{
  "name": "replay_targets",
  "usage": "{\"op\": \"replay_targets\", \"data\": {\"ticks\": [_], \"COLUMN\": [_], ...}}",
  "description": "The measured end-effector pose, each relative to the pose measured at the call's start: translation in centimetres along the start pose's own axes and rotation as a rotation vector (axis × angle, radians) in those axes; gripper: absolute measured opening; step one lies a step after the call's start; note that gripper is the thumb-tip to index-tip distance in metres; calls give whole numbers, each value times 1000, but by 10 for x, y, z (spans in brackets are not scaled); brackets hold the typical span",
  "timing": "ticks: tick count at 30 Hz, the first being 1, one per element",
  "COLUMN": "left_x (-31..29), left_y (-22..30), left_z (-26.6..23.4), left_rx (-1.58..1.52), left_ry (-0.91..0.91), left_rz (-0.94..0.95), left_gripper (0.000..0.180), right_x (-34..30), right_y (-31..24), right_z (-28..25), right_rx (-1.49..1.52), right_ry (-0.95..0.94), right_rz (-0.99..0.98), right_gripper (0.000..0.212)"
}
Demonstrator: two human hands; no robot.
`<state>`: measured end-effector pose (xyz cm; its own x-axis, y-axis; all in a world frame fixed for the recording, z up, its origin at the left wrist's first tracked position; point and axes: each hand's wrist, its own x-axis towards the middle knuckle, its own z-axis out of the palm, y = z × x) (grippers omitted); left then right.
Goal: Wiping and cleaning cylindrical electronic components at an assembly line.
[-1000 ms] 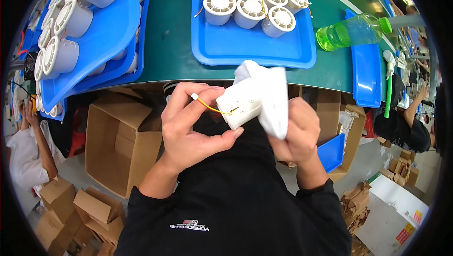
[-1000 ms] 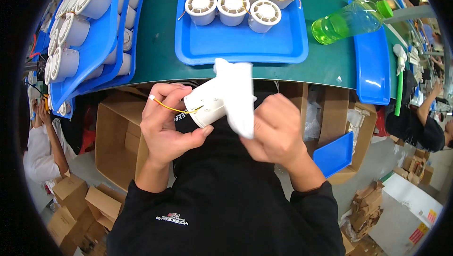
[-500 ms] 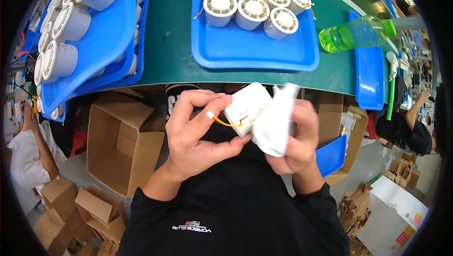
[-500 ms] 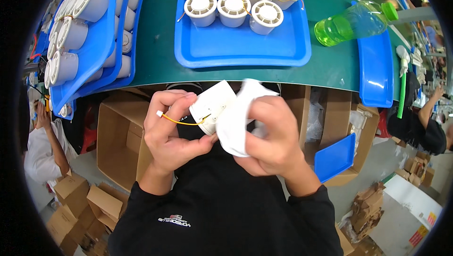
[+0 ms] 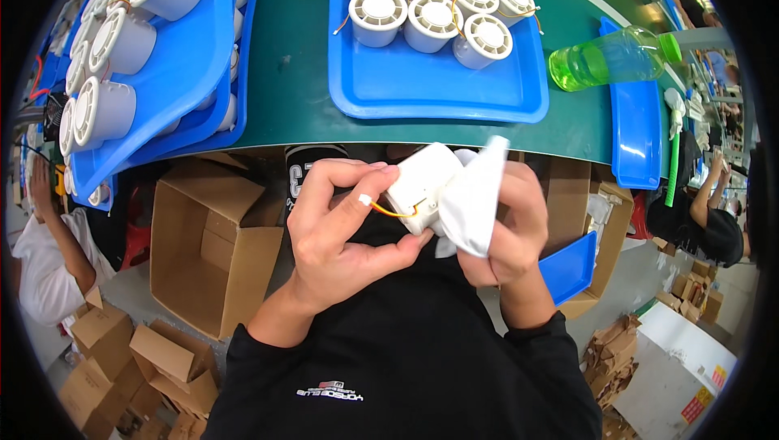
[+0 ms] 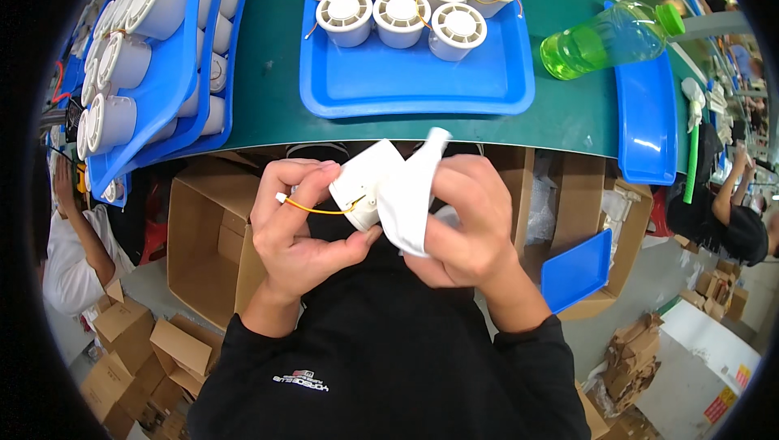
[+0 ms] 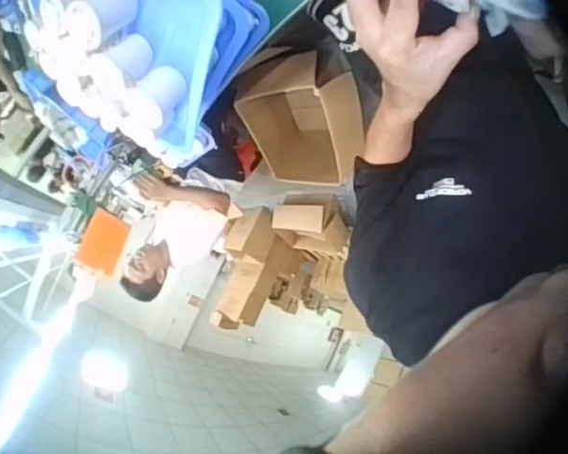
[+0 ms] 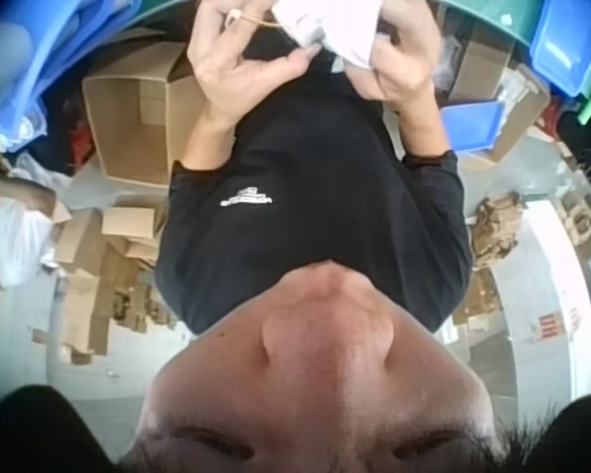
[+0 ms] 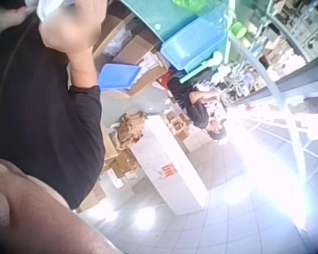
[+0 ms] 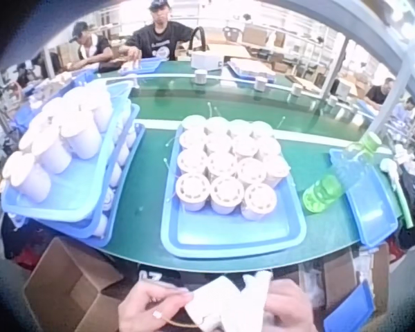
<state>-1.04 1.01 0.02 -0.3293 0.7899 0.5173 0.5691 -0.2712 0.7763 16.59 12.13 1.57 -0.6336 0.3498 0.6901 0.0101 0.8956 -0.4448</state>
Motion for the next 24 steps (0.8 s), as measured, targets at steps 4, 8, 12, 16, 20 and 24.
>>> {"op": "replay_targets", "data": {"ticks": [4, 8, 12, 16, 20, 24], "left_x": [-2, -5, -1, 5, 17, 26], "left_y": [-2, -12, -11, -9, -7, 10], "left_z": [0, -3, 0, -1, 9, 32], "left_rx": [-9, -70, -186, -283, -789, -975], "left_ry": [37, 57, 129, 68, -227, -418], "left_rz": [-68, -111, -153, -203, -134, 12], "left_gripper": [57, 58, 59, 58, 60, 60], "right_x": [7, 14, 50, 84, 92, 80], "right_y": [10, 15, -1, -26, -34, -23], "right_z": [-13, -48, -88, -129, -138, -139], "right_rx": [-203, -117, -221, -319, -471, -448], "right_ry": [-33, -97, -174, -394, -251, -3], "right_rz": [210, 335, 160, 44, -125, -235], "right_gripper": [31, 29, 26, 28, 24, 22]}}
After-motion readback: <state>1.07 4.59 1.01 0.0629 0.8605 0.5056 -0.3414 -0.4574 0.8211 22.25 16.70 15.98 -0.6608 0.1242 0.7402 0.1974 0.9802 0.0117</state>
